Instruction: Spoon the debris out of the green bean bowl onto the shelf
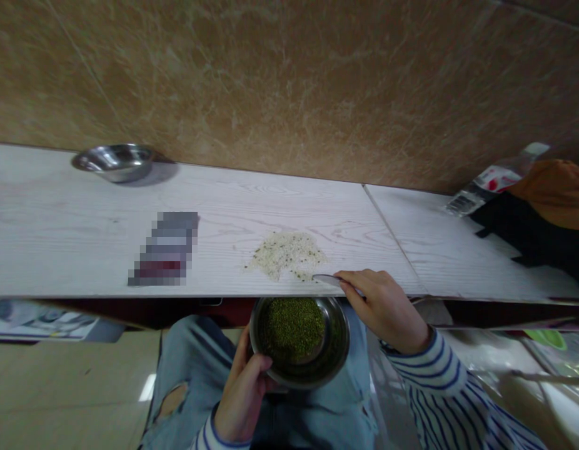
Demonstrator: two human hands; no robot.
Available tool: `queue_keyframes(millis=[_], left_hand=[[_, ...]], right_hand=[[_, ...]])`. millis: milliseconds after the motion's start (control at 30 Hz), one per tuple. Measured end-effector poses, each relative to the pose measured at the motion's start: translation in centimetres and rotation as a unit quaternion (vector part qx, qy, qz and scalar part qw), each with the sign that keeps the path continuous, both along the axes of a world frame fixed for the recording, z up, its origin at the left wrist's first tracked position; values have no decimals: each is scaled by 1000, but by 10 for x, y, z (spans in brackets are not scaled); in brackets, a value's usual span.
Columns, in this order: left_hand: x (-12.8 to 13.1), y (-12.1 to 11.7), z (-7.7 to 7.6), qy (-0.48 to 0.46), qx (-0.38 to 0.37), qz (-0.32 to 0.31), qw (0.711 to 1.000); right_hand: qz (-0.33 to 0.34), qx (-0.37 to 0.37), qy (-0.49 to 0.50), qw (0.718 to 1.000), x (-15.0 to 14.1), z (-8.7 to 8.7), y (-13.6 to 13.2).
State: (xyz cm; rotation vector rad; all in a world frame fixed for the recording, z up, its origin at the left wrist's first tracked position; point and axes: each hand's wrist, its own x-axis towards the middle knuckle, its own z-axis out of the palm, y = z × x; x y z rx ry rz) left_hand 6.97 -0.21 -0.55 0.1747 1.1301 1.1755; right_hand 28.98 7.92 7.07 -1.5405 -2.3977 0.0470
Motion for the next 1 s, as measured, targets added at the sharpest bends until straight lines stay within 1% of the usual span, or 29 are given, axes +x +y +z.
queue_keyframes(millis=[233, 367, 500, 700, 867, 1000], left_hand=[[1, 0, -1, 6, 2, -1, 1000], [1, -1, 1, 1, 1, 15, 1000], [-3, -3, -1, 11, 0, 25, 1000], [-12, -6, -5, 14, -11, 21, 1000], [-14, -8, -4, 12, -13, 31, 999], [-15, -9, -5, 21, -18, 29, 999]], right_hand=[[11, -6, 11, 1000, 3, 1, -4], [5, 8, 9, 1000, 3, -1, -3], [17, 7, 16, 1000, 1, -2, -6], [9, 2, 22, 1000, -6, -1, -10], [-6, -6, 7, 1000, -15, 0, -5], [-15, -6, 6, 1000, -17, 1, -3]])
